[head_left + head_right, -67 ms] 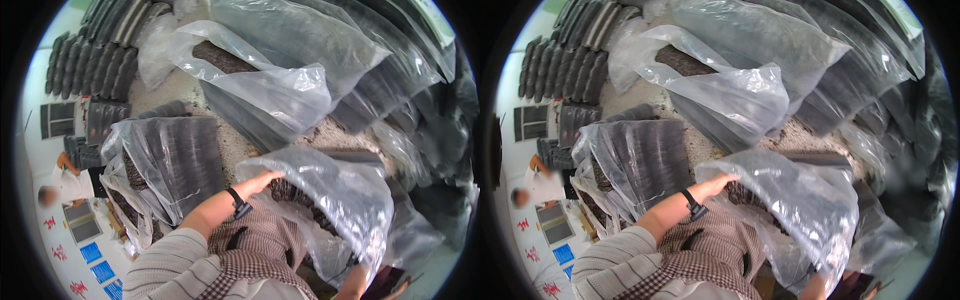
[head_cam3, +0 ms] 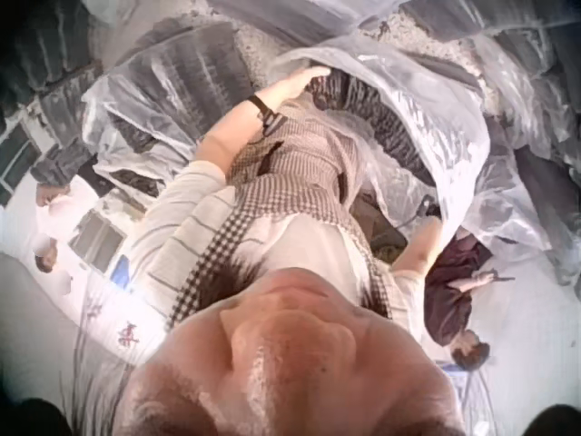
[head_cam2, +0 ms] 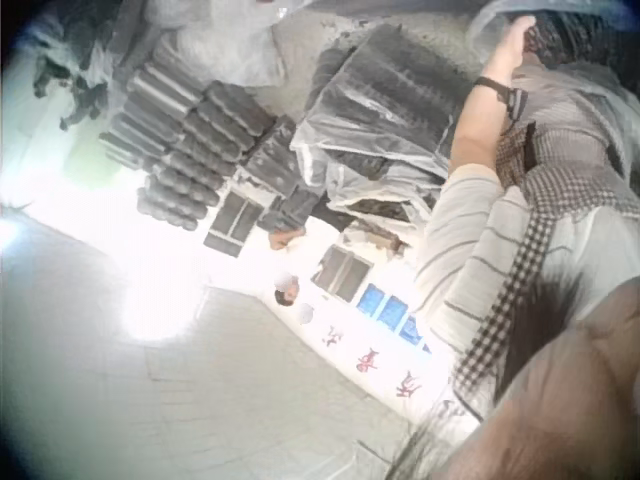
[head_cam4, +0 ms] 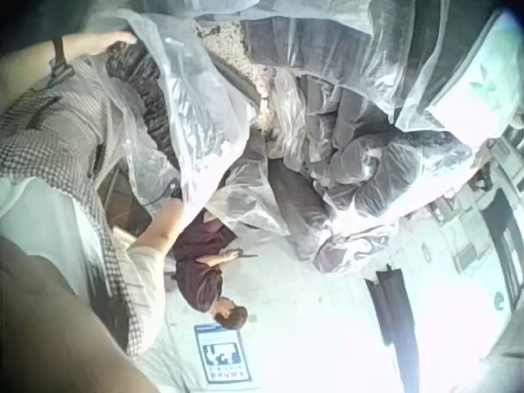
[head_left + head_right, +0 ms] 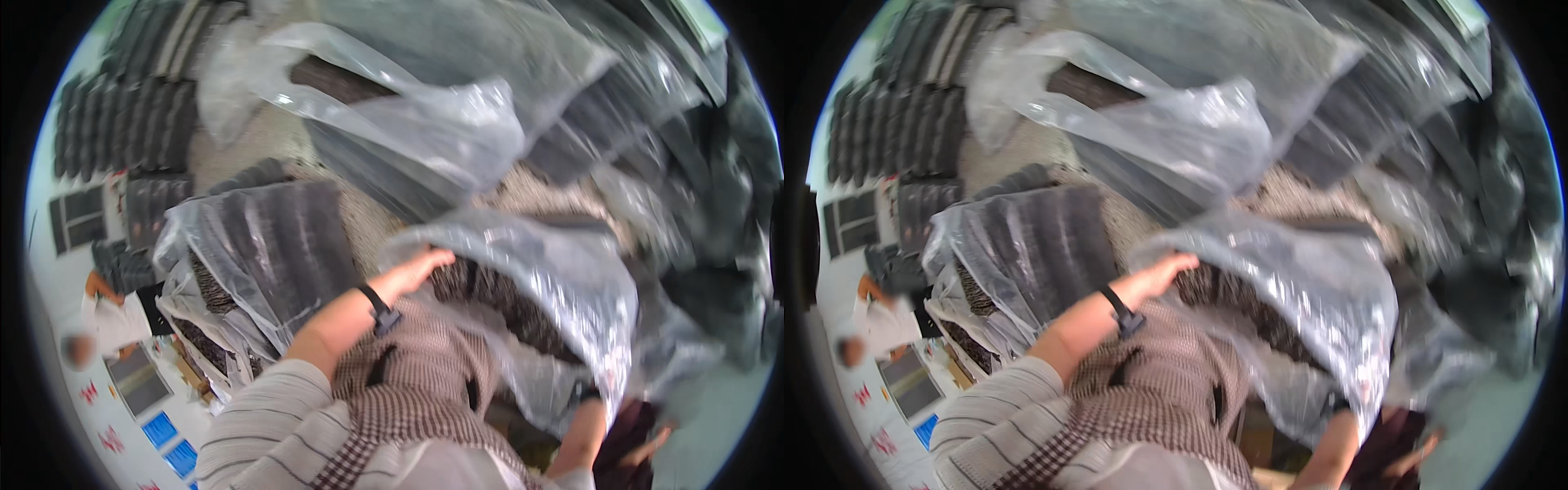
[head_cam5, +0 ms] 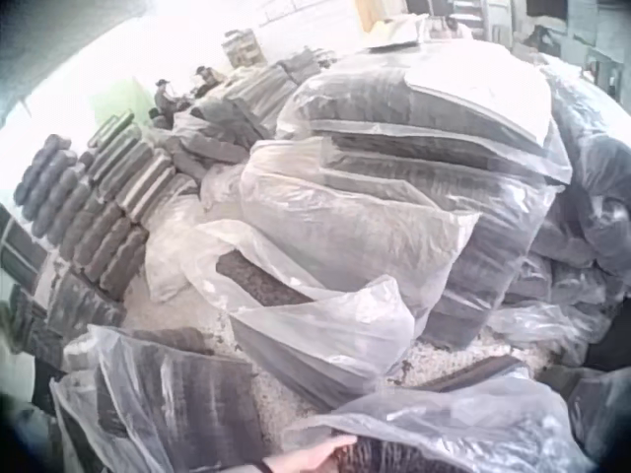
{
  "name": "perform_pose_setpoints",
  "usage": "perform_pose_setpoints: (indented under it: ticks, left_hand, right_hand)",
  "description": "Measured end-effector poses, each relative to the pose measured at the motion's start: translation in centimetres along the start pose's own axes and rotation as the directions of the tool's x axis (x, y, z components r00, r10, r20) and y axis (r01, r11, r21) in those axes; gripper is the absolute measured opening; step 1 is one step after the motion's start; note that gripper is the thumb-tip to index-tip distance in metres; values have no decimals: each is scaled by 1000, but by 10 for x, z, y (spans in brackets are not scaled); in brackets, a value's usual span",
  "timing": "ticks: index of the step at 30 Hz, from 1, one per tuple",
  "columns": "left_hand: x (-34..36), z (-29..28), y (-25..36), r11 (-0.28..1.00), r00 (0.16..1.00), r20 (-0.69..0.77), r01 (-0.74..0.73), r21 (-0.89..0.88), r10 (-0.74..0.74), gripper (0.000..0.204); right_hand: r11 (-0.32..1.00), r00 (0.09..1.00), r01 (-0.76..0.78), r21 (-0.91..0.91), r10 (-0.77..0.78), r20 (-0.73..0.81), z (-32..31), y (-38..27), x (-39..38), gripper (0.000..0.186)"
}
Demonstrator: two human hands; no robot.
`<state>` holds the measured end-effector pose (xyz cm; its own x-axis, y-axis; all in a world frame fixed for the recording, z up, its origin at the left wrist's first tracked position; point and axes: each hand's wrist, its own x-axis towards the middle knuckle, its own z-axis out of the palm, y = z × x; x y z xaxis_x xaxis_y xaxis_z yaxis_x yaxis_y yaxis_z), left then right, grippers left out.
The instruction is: The person repeatedly picks up dark compressed discs, places them on a digital scale, and then transfers them into clear plastic bags. The person handles the discs by hand and uses a digital scale to measure them before bagging.
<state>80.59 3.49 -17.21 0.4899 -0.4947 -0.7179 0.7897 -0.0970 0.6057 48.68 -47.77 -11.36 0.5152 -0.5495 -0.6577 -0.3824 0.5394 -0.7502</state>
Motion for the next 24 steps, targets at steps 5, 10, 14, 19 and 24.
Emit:
perform_pose_setpoints:
  ticks: [5,10,14,19,24]
  left_hand:
    - [-19,1,16,979,975,110,200,-36,-195,61]
    - [-42,-11,-14,971,967,118,232,-60,-224,68]
    - [-85,-7,-10,969,974,53,225,-99,-221,43]
    - [-135,-27,34,989,990,36,136,-63,-134,50]
    - [-143,-15,106,992,983,160,-100,73,88,67]
  right_hand:
    - [993,1000,-6,119,9,-19,10,0,-49,63]
    - [973,999,13,229,-2,-44,5,21,-77,59]
    - [954,998,16,299,0,-55,0,35,-110,57]
    - [914,997,69,399,-51,-57,-6,41,-160,54]
    - [878,979,196,436,-147,-144,32,9,-216,63]
